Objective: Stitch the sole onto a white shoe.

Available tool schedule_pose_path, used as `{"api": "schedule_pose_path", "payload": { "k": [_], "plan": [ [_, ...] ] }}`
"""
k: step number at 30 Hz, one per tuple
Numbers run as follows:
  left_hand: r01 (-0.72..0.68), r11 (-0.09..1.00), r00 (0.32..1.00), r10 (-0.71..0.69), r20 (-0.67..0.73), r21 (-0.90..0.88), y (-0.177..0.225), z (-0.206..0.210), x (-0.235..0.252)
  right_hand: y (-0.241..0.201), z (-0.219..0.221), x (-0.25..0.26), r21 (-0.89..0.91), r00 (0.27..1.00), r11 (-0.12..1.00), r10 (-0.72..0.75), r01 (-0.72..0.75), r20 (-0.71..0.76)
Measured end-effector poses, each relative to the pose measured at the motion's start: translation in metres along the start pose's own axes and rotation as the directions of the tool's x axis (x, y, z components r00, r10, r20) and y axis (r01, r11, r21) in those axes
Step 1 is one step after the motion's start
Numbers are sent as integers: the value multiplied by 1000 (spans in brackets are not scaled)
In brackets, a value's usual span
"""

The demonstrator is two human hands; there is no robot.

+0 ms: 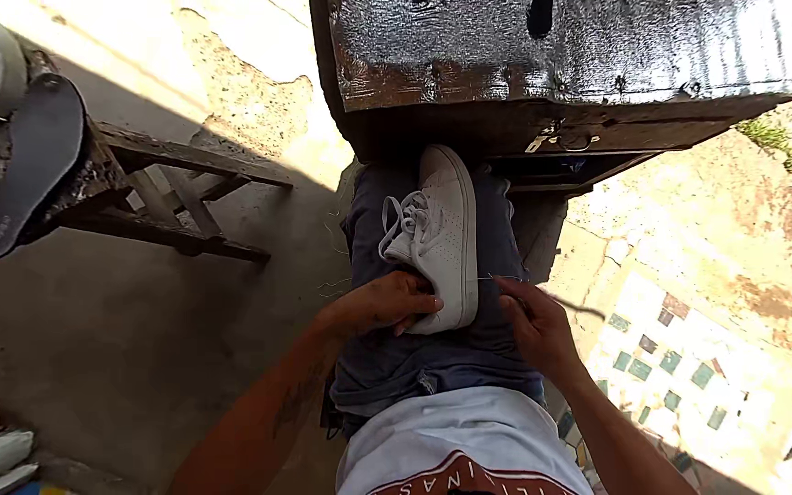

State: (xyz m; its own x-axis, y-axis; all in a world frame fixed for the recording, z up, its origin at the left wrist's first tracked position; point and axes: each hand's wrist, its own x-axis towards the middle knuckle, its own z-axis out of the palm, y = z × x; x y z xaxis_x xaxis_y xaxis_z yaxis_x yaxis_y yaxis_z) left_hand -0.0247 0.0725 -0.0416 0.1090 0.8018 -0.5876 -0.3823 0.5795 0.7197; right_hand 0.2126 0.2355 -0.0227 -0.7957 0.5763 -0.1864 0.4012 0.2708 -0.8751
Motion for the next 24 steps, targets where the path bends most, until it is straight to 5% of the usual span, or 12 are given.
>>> {"api": "schedule_pose_path", "payload": {
  "k": [3, 12, 16, 24],
  "plan": [
    [10, 1000, 1000, -10, 29, -22, -2, -3, 1, 5, 11, -2, -172, 994, 985, 28, -9, 108],
    [37, 999, 999, -36, 26, -39, 0, -3, 2, 6, 16, 0, -231, 991, 972, -2, 33, 133],
    [2, 998, 999, 1, 48, -55, -5, -4, 4, -14, 7, 10, -473, 974, 876, 15, 96, 226],
    [-16, 986, 992, 36, 123, -164, -12, -6, 12, -54, -15, 71, -589, 781, 779, 225, 215, 582]
  ]
}}
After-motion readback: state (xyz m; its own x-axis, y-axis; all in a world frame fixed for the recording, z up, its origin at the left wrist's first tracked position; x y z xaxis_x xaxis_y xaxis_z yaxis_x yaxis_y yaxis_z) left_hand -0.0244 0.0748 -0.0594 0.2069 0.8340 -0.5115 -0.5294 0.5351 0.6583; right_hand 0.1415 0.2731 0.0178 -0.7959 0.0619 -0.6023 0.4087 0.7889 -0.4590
